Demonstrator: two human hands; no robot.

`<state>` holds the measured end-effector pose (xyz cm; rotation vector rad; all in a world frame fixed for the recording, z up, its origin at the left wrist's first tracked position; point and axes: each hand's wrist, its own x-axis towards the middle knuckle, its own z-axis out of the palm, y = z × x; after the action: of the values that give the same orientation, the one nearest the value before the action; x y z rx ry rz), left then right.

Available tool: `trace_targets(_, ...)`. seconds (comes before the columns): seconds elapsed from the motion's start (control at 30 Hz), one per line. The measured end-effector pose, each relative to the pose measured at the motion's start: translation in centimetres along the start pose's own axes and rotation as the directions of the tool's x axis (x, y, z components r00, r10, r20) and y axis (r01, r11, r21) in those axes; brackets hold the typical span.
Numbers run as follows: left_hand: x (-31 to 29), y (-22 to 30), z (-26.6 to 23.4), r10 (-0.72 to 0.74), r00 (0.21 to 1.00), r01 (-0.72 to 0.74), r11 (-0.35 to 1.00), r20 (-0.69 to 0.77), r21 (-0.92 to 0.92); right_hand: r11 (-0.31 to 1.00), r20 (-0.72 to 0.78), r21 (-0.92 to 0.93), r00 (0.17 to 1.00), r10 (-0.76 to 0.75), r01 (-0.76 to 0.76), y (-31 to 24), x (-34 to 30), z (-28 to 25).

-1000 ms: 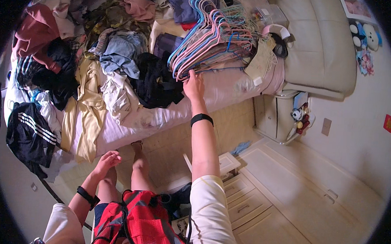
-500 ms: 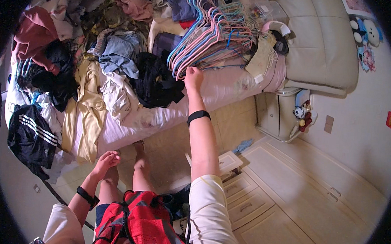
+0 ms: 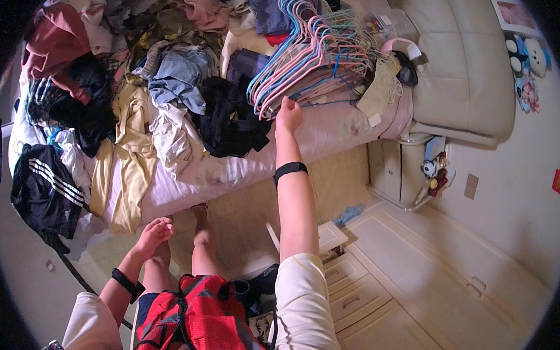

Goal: The person takes hangers out of a closet, places them on a bed, and begins folding a black garment and a yellow garment.

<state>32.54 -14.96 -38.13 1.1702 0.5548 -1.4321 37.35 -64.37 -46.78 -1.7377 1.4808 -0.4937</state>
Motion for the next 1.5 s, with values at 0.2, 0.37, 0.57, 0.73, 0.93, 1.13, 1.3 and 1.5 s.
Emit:
trace_targets(0.2, -0.2, 0.7, 0.2, 0.017, 1.000, -0.017, 1.000, 0.001, -0.022, 0.915, 0.113, 0.341, 0.976, 0.188, -0.216, 1.5, 0.0, -1.0)
trace_targets(0.37, -0.4, 0.5, -0.2, 0.024, 1.000, -0.024, 0.999, -0.015, -0.028, 0.807, 0.245, 0.389, 0.894, 0.374, -0.444, 1.1, 0.3, -2.0)
trace_targets(0.57, -0.7, 0.1, -0.2, 0.021, 1.000, -0.021, 1.000, -0.013, -0.016, 0.874, 0.019, 0.357, 0.938, 0.347, -0.331, 1.7, 0.9, -2.4)
trace_targets(0.73, -1.1, -0.1, -0.3, 0.004, 1.000, -0.004, 1.000, -0.021, -0.014, 0.767, 0.029, 0.460, 0.871, 0.491, -0.448, 2.1, 0.4, -3.9)
trace_targets(0.93, -1.5, 0.5, 0.0, 0.037, 0.999, -0.037, 0.999, -0.008, -0.027, 0.899, -0.234, 0.283, 0.885, 0.402, -0.334, 5.1, 2.3, -6.6)
trace_targets(1.13, -2.7, -0.8, -1.3, 0.088, 0.996, -0.090, 0.993, -0.034, -0.078, 0.853, -0.083, 0.396, 0.912, 0.401, -0.339, 3.3, -4.2, -6.6)
trace_targets(1.3, -2.8, -1.2, -2.4, 0.123, 0.992, -0.125, 0.987, -0.029, -0.100, 0.886, -0.162, 0.441, 0.959, 0.233, -0.141, 3.8, -9.5, -7.7)
trace_targets(1.5, -3.5, -2.5, -4.7, 0.159, 0.986, -0.165, 0.977, -0.054, -0.138, 0.867, 0.237, 0.499, 0.961, -0.140, 0.003, 0.8, -18.7, -7.1)
